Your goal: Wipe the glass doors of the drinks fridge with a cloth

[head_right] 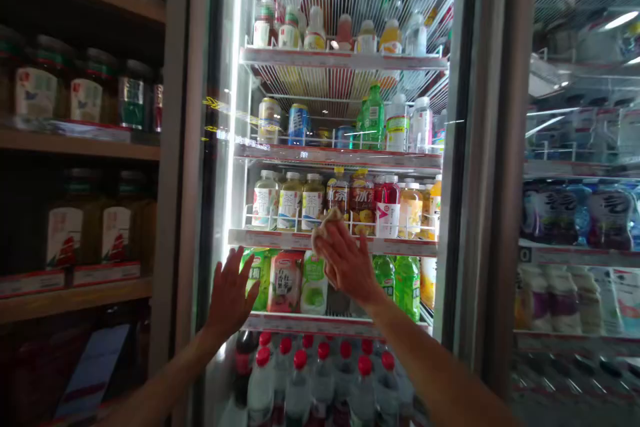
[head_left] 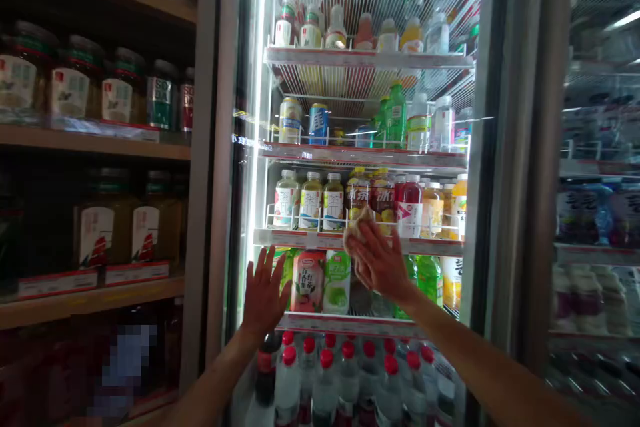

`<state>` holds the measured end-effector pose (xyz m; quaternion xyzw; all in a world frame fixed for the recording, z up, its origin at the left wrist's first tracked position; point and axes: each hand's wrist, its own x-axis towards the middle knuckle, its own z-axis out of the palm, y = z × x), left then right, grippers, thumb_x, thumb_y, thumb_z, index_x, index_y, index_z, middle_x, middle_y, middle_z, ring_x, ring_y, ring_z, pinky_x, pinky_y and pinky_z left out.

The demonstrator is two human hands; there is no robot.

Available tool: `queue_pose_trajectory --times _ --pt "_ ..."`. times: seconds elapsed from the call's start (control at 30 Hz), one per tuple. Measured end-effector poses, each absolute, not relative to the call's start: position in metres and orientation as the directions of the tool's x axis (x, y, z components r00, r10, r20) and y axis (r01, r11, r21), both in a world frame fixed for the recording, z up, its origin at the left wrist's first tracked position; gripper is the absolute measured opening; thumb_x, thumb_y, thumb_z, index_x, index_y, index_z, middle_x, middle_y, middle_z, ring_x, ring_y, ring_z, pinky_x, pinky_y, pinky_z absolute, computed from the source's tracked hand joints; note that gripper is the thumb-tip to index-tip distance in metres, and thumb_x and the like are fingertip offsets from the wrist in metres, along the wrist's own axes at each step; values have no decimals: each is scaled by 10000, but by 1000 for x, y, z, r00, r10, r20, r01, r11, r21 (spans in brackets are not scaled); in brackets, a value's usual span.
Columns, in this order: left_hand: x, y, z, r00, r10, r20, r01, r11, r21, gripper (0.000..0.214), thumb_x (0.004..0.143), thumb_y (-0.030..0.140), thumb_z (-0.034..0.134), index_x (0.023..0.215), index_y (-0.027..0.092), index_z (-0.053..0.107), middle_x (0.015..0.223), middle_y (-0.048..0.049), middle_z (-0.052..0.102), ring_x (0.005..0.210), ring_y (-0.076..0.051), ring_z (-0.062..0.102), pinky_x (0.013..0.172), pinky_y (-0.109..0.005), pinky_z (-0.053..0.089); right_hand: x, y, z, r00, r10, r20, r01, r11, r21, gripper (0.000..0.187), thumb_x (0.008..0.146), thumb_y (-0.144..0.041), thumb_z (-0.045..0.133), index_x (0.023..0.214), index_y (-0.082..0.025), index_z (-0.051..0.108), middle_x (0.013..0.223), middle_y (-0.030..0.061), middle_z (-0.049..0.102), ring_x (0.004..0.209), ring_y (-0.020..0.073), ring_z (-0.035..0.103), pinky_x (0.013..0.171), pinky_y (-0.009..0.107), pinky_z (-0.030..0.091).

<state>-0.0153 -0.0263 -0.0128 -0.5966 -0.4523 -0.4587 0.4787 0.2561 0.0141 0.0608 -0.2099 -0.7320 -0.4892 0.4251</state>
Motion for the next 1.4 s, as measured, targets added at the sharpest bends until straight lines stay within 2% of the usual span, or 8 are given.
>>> queue_pose_trajectory --times 0.1,0.33,0.57,0.8,1.03,1.23,1.3,1.4 --pt "2 -28 -3 178 65 982 973 -162 -166 607 853 207 470 1419 208 250 1521 -105 154 1409 -242 91 1149 -451 81 262 18 75 -431 -142 891 785 428 448 445 815 -256 484 1259 -229 505 1440 101 378 1385 249 235 1123 519 104" --pt "45 -7 23 223 2 975 948 -234 -217 518 853 287 481 1355 216 374 1453 -114 339 1402 -220 148 1140 -458 95 282 13 11 -661 -112 742 631 451 631 464 811 -265 506 1273 -306 493 1410 18 435 1383 209 242 1145 479 47" --pt "44 0 21 225 20 974 953 -212 -215 514 859 324 467 1355 221 382 1432 -119 375 1402 -216 143 1139 -457 99 307 28 89 -281 -137 950 877 366 312 437 831 -267 460 1266 -234 491 1480 106 300 1376 264 256 1110 520 116" --pt "45 -4 22 226 42 973 952 -220 -212 571 852 310 488 1394 239 322 1467 -98 307 1399 -224 155 1142 -455 102 320 7 -23 -607 -53 793 679 483 552 379 805 -216 507 1170 -298 566 1349 29 502 1374 215 267 1134 480 111" --pt "46 -4 23 227 31 973 950 -225 -214 594 868 290 466 1422 251 255 1490 -85 247 1399 -223 150 1142 -454 87 359 27 47 -241 -70 968 919 305 251 417 832 -270 464 1243 -207 505 1491 133 264 1364 292 275 1099 532 143" --pt "51 -4 19 188 31 982 958 -227 -177 628 866 251 468 1436 259 204 1498 -80 221 1400 -226 144 1143 -460 91 376 17 -31 -404 20 914 865 334 375 405 791 -237 509 1195 -236 535 1502 99 246 1357 290 292 1103 517 184" --pt "51 -4 18 188 35 981 958 -229 -175 625 868 249 465 1436 261 205 1499 -79 216 1400 -223 143 1144 -458 86 385 19 -24 -420 22 907 861 327 391 398 796 -243 507 1193 -240 539 1495 95 267 1342 282 323 1105 514 186" --pt "50 -3 17 199 22 980 958 -214 -190 623 867 243 460 1436 259 206 1504 -78 201 1401 -223 136 1146 -458 77 400 30 27 -237 -52 970 936 254 242 476 827 -252 470 1301 -215 450 1488 135 267 1349 296 303 1073 535 237"
